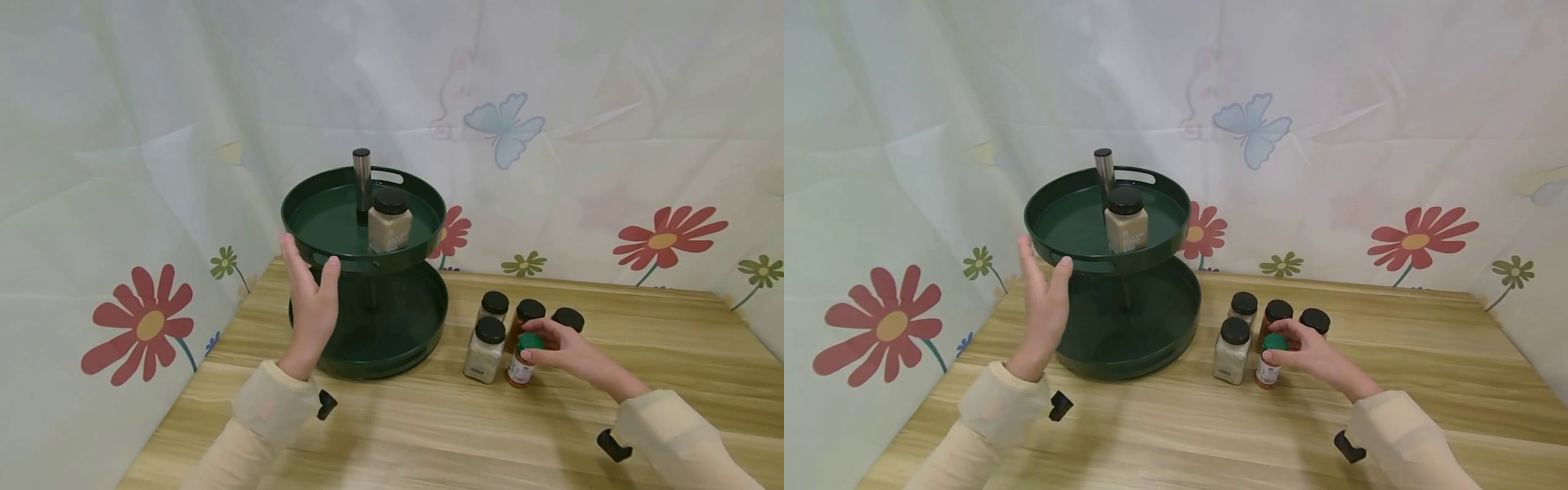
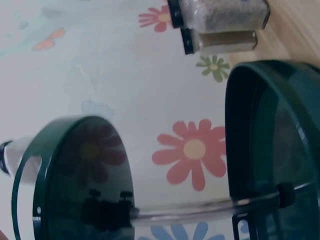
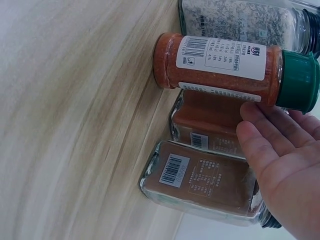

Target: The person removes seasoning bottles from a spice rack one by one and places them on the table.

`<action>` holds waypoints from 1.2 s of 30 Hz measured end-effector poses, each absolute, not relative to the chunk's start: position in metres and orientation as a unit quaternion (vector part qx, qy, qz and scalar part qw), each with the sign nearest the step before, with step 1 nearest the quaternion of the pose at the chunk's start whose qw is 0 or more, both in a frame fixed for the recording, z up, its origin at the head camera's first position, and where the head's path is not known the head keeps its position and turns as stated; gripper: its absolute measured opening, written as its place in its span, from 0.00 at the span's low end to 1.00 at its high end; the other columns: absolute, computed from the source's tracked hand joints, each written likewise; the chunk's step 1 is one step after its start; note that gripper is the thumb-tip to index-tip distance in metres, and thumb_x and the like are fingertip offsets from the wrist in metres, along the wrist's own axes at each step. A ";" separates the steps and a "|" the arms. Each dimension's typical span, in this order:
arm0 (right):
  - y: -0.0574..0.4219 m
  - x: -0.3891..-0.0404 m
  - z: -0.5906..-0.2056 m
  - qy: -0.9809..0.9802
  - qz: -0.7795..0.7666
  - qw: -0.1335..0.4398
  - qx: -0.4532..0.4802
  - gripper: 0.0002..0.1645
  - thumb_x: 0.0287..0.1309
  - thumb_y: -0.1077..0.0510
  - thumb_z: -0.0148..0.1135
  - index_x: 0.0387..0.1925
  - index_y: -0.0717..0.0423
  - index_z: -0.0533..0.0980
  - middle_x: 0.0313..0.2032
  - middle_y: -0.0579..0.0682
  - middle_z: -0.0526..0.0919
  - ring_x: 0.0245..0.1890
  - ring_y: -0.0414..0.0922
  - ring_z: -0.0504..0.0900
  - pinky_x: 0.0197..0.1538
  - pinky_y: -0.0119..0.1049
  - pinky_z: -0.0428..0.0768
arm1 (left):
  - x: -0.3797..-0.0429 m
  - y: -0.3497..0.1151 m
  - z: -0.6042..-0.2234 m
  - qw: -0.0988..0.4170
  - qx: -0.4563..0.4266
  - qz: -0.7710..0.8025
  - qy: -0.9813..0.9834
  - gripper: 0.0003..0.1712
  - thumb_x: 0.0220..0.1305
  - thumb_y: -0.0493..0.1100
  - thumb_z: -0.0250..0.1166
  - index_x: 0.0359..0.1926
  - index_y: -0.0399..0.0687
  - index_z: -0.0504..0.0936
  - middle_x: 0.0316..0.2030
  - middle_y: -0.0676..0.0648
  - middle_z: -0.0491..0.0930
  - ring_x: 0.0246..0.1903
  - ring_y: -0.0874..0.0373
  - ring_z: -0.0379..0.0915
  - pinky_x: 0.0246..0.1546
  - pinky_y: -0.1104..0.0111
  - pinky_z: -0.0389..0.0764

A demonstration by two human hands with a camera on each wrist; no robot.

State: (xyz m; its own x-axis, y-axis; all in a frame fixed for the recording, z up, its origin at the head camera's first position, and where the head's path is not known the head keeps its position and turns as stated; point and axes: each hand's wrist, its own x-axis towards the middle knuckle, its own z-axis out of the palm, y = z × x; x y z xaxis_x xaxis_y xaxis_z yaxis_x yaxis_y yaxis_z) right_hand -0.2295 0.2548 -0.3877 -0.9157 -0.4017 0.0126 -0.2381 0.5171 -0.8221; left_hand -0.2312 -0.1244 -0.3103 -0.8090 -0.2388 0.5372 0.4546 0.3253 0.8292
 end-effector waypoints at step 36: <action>0.226 -0.235 -0.334 0.873 -0.436 0.005 -0.220 0.29 0.59 0.56 0.53 0.59 0.65 0.60 0.51 0.65 0.72 0.50 0.56 0.72 0.48 0.51 0.74 | -0.275 -0.141 -0.293 0.294 -0.049 -0.553 -0.778 0.39 0.64 0.47 0.46 0.69 0.45 0.37 0.70 0.46 0.26 0.67 0.54 0.25 0.65 0.50 0.42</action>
State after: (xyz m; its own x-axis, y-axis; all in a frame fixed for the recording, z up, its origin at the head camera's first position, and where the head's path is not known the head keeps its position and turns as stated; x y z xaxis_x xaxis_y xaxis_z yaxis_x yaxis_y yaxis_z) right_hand -0.2354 0.2258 -0.3341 -0.9032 -0.3884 0.1826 -0.3792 0.5230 -0.7633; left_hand -0.2746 -0.1415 -0.2927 -0.8222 -0.2496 0.5116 0.4008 0.3843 0.8316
